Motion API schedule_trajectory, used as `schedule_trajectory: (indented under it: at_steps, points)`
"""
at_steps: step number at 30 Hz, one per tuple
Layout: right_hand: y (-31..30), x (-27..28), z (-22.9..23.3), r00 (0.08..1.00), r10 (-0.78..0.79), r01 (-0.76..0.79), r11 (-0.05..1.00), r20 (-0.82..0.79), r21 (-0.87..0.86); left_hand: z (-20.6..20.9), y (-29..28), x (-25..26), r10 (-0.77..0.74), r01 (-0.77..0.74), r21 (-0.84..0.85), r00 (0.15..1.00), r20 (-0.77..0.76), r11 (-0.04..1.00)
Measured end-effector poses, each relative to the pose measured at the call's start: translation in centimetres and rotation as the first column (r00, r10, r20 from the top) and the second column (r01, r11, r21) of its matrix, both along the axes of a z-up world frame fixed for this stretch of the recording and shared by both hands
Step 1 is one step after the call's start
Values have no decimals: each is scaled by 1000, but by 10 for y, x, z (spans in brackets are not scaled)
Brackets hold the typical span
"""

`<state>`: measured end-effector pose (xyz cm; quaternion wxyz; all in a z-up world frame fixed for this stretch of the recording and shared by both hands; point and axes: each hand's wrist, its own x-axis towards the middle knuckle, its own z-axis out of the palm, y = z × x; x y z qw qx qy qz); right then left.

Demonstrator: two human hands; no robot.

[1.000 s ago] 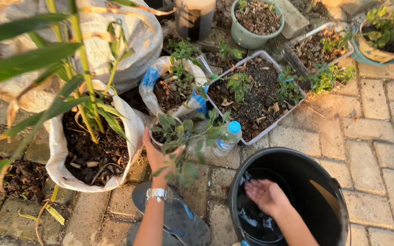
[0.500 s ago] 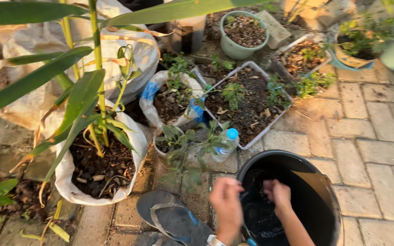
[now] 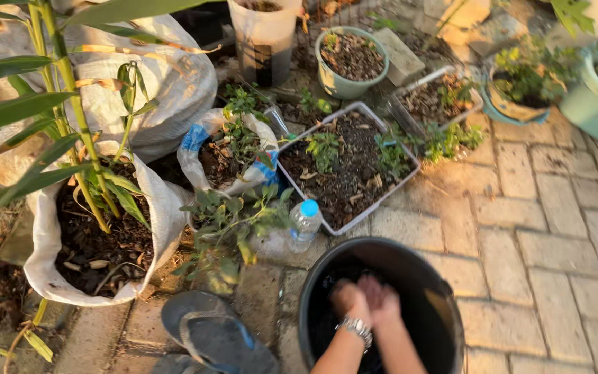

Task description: The person waters potted plants in an outdoor garden by pouring water from a plastic bottle into the containers and then refills the bottle from a bucket.

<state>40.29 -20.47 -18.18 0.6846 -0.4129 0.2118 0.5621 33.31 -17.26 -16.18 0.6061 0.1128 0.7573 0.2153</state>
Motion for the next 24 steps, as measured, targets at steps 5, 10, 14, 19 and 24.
schedule_trajectory:
  at_steps: [5,10,14,19,24]
  points:
    - [-11,-18,-14,988,-89,65,980,-123,-187,-29,-18,-11,138,-140,-21,987,-77,990]
    - [-2,2,-15,990,-42,98,898,-138,429,-16,-4,-7,412,-508,-99,551,726,856]
    - [7,27,14,964,-252,264,946,-88,187,49,14,5,362,-502,-41,562,744,864]
    - [57,23,138,993,-102,115,900,-54,420,154,53,9,442,-622,-126,385,810,773]
    - [188,-26,262,992,-29,-18,934,126,358,234,180,-30,195,-647,182,467,863,741]
